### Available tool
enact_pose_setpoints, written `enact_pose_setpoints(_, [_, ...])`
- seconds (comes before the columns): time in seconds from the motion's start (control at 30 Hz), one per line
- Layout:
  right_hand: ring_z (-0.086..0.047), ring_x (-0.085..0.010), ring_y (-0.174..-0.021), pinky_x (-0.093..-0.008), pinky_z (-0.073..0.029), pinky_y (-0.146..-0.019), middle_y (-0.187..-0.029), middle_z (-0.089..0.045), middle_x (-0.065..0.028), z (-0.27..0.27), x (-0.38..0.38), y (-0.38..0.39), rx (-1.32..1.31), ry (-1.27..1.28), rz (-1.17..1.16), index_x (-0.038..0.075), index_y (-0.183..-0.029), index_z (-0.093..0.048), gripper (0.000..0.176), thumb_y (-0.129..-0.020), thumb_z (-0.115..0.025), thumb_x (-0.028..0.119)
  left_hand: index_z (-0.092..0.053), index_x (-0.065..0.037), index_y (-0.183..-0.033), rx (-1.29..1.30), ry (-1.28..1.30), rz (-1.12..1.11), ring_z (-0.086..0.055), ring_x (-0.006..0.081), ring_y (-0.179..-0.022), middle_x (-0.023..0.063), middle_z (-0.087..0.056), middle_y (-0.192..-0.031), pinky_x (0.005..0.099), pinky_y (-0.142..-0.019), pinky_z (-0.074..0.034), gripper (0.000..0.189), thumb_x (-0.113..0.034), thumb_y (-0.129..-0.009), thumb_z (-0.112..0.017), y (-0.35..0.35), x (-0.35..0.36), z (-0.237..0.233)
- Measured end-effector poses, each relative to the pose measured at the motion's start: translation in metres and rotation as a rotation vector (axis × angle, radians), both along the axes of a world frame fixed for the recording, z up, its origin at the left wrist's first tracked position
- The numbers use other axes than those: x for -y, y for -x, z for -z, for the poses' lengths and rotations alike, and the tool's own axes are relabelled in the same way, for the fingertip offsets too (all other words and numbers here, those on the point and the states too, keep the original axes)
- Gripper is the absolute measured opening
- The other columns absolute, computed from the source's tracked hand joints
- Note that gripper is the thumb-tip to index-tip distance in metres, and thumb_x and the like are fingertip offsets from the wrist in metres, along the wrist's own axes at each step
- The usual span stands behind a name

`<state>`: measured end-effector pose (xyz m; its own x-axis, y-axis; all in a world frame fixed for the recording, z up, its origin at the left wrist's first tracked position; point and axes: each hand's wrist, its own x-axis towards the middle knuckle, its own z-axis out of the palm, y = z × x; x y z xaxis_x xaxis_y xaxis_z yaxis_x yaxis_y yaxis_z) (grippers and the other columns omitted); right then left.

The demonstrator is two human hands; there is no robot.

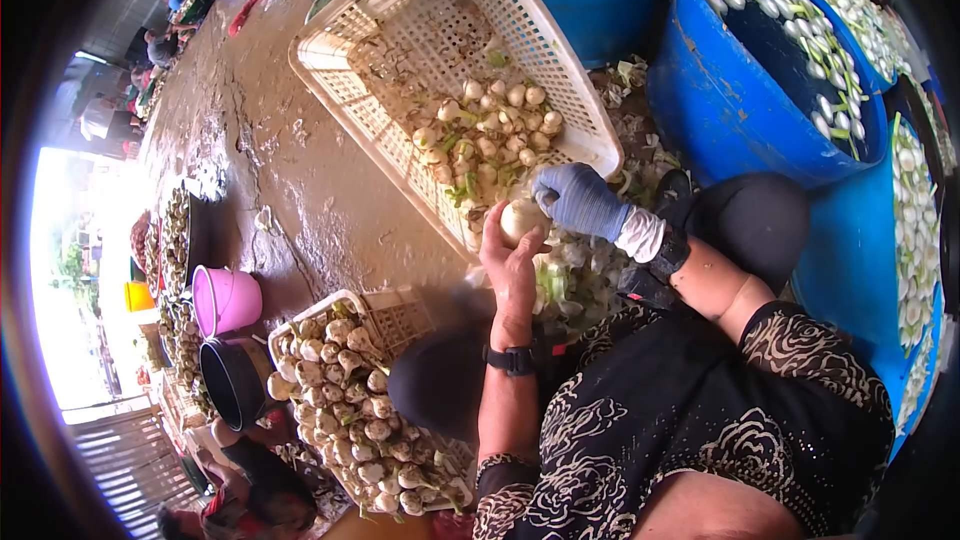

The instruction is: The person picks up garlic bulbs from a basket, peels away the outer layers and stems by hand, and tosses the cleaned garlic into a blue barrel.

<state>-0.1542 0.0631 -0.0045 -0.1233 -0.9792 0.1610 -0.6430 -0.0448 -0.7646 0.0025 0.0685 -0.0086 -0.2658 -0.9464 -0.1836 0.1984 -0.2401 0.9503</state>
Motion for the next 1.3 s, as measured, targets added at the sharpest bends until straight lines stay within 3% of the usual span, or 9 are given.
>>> enact_pose_setpoints(0.27, [-0.059,-0.0081,-0.070,-0.0210,-0.047,-0.057,-0.077,-0.062,0.0001,0.006,-0.006,0.005,0.993,-0.256,0.063,0.003,-0.103,-0.061,0.016,-0.090,-0.052,0.009,-0.045,-0.003,-0.124,-0.624,-0.142,0.088,-0.062,0.0293,-0.088,0.0146,-0.056,-0.119,0.0323,-0.063,-0.049,0.051,-0.025,-0.081,-0.061,-0.008,0.011,0.000])
enact_pose_setpoints(0.33, [-0.058,-0.0076,-0.074,-0.0210,-0.049,-0.059,-0.087,-0.063,-0.0014,0.013,-0.005,0.010,0.982,-0.288,-0.073,0.001,-0.110,-0.057,0.022,-0.089,-0.056,0.007,-0.046,-0.006,-0.124,-0.659,-0.291,0.051,-0.061,0.0270,-0.085,0.0134,-0.056,-0.120,0.0333,-0.061,-0.048,0.050,-0.031,-0.084,-0.058,-0.003,0.009,-0.002])
enact_pose_setpoints(0.37, [-0.058,-0.0079,-0.077,-0.0212,-0.050,-0.062,-0.090,-0.062,-0.0021,0.015,-0.004,0.012,0.859,-0.255,-0.110,0.002,-0.111,-0.057,0.024,-0.087,-0.059,0.007,-0.047,-0.008,-0.124,-0.148,0.094,0.037,-0.061,0.0256,-0.083,0.0119,-0.057,-0.117,0.0334,-0.060,-0.048,0.047,-0.035,-0.086,-0.055,-0.008,0.013,0.034])
enact_pose_setpoints(0.53, [-0.058,-0.0088,-0.079,-0.0238,-0.050,-0.074,-0.088,-0.060,-0.0035,0.000,0.000,0.009,0.891,0.099,-0.102,0.001,-0.105,-0.057,0.027,-0.088,-0.063,0.021,-0.045,-0.004,-0.118,-0.490,-0.308,0.191,-0.060,0.0224,-0.084,0.0097,-0.057,-0.103,0.0336,-0.066,-0.052,0.041,-0.023,-0.085,-0.062,-0.011,0.013,0.004])
enact_pose_setpoints(0.7, [-0.054,-0.0125,-0.058,-0.0295,-0.044,-0.057,-0.056,-0.053,-0.0015,0.028,0.003,0.016,0.655,-0.333,-0.125,0.003,-0.077,-0.058,0.049,-0.094,-0.047,0.048,-0.043,-0.001,-0.119,-0.118,0.013,-0.024,-0.056,0.0176,-0.089,0.0087,-0.053,-0.103,0.0290,-0.074,-0.050,0.061,-0.018,-0.073,-0.078,0.007,0.006,0.012])
enact_pose_setpoints(0.77, [-0.054,-0.0158,-0.059,-0.0318,-0.045,-0.061,-0.061,-0.060,-0.0092,0.048,0.006,0.002,0.451,-0.069,-0.110,-0.002,-0.082,-0.061,0.040,-0.093,-0.054,0.036,-0.047,-0.002,-0.112,0.251,0.311,-0.043,-0.054,0.0130,-0.088,0.0042,-0.054,-0.099,0.0257,-0.081,-0.047,0.063,-0.008,-0.063,-0.086,0.011,0.005,0.020])
enact_pose_setpoints(1.03, [-0.059,-0.0163,-0.064,-0.0306,-0.048,-0.062,-0.069,-0.062,-0.0086,0.086,0.004,0.000,0.151,0.401,-0.053,-0.001,-0.094,-0.061,0.027,-0.091,-0.058,0.026,-0.047,0.000,-0.112,-0.001,0.102,-0.088,-0.057,0.0163,-0.090,0.0078,-0.056,-0.101,0.0284,-0.082,-0.049,0.060,-0.009,-0.065,-0.083,0.007,0.002,0.017])
enact_pose_setpoints(1.13, [-0.056,-0.0115,-0.060,-0.0265,-0.045,-0.056,-0.067,-0.058,-0.0023,0.019,-0.005,0.012,0.987,-0.437,-0.114,0.003,-0.089,-0.061,0.025,-0.091,-0.058,0.027,-0.047,0.000,-0.114,-0.128,0.026,-0.084,-0.058,0.0196,-0.092,0.0099,-0.057,-0.103,0.0313,-0.083,-0.050,0.056,-0.011,-0.069,-0.079,0.005,0.004,0.020])
enact_pose_setpoints(1.3, [-0.050,-0.0046,-0.054,-0.0217,-0.042,-0.048,-0.067,-0.055,0.0029,0.043,0.006,0.001,0.778,0.060,-0.104,0.005,-0.090,-0.062,0.026,-0.087,-0.065,0.030,-0.047,0.002,-0.121,-0.074,0.058,-0.022,-0.059,0.0208,-0.095,0.0118,-0.057,-0.108,0.0361,-0.081,-0.053,0.056,-0.011,-0.073,-0.074,0.008,0.004,0.019])
